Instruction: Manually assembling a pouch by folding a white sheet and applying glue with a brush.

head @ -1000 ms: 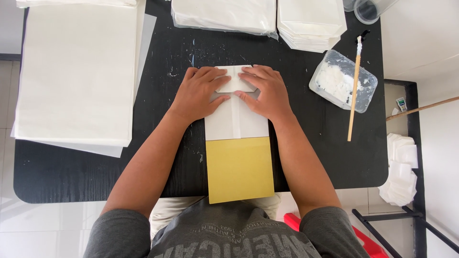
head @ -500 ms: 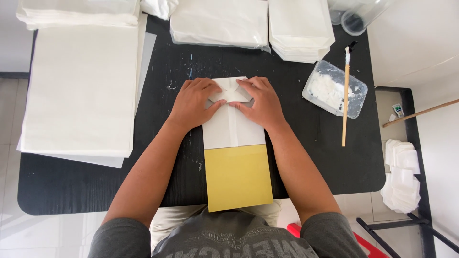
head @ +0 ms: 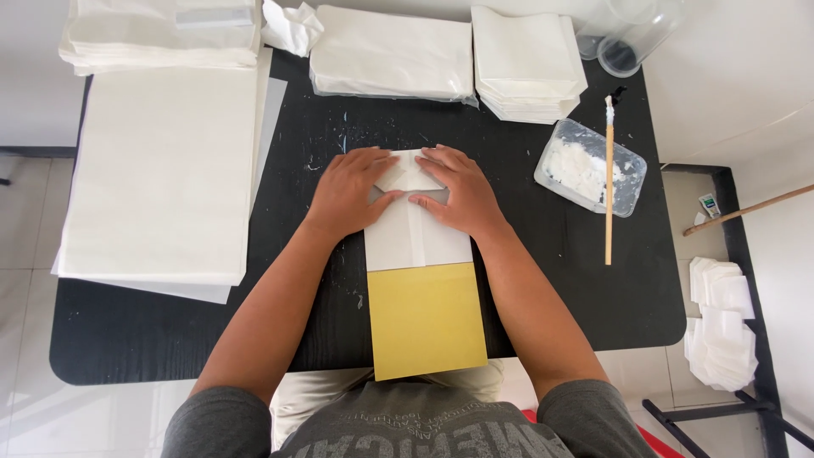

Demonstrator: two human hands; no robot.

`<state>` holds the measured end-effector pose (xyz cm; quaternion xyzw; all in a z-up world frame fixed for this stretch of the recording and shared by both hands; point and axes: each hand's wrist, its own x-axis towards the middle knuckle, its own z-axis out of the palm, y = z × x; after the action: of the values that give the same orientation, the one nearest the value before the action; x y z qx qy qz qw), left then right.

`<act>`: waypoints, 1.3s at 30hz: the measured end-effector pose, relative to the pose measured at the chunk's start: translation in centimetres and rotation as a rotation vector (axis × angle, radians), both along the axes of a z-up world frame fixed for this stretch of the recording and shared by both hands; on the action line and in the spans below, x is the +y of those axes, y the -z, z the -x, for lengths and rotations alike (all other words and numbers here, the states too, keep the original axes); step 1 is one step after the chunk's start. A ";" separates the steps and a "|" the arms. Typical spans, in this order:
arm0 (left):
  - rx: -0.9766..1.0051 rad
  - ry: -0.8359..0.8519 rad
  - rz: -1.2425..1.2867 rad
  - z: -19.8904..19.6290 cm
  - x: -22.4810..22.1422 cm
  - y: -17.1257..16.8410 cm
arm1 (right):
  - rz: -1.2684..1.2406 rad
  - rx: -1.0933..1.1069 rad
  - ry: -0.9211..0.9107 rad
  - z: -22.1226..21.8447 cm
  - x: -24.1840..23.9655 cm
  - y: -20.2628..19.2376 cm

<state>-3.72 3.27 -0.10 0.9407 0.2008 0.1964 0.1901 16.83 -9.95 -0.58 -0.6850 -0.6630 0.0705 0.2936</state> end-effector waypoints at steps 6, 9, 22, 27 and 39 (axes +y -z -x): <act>0.007 0.034 0.059 0.1 0.1 -0.1 | -0.053 0.035 0.053 -0.2 -0.1 -0.1; -0.027 -0.003 0.061 0.6 1.1 0.6 | -0.050 -0.001 0.050 -0.4 -0.3 -0.6; 0.056 0.064 0.019 0.4 0.7 0.5 | -0.001 -0.052 -0.033 0.0 0.2 0.2; 0.087 0.066 -0.017 0.2 -0.1 0.2 | -0.010 0.014 -0.015 -0.3 -0.1 0.3; 0.097 -0.041 -0.028 0.7 0.5 -1.0 | -0.044 -0.064 0.024 -1.1 -0.5 -0.9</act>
<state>-4.41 3.73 0.93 0.9474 0.2262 0.1574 0.1629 17.90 -10.45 0.29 -0.6881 -0.6652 0.0303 0.2881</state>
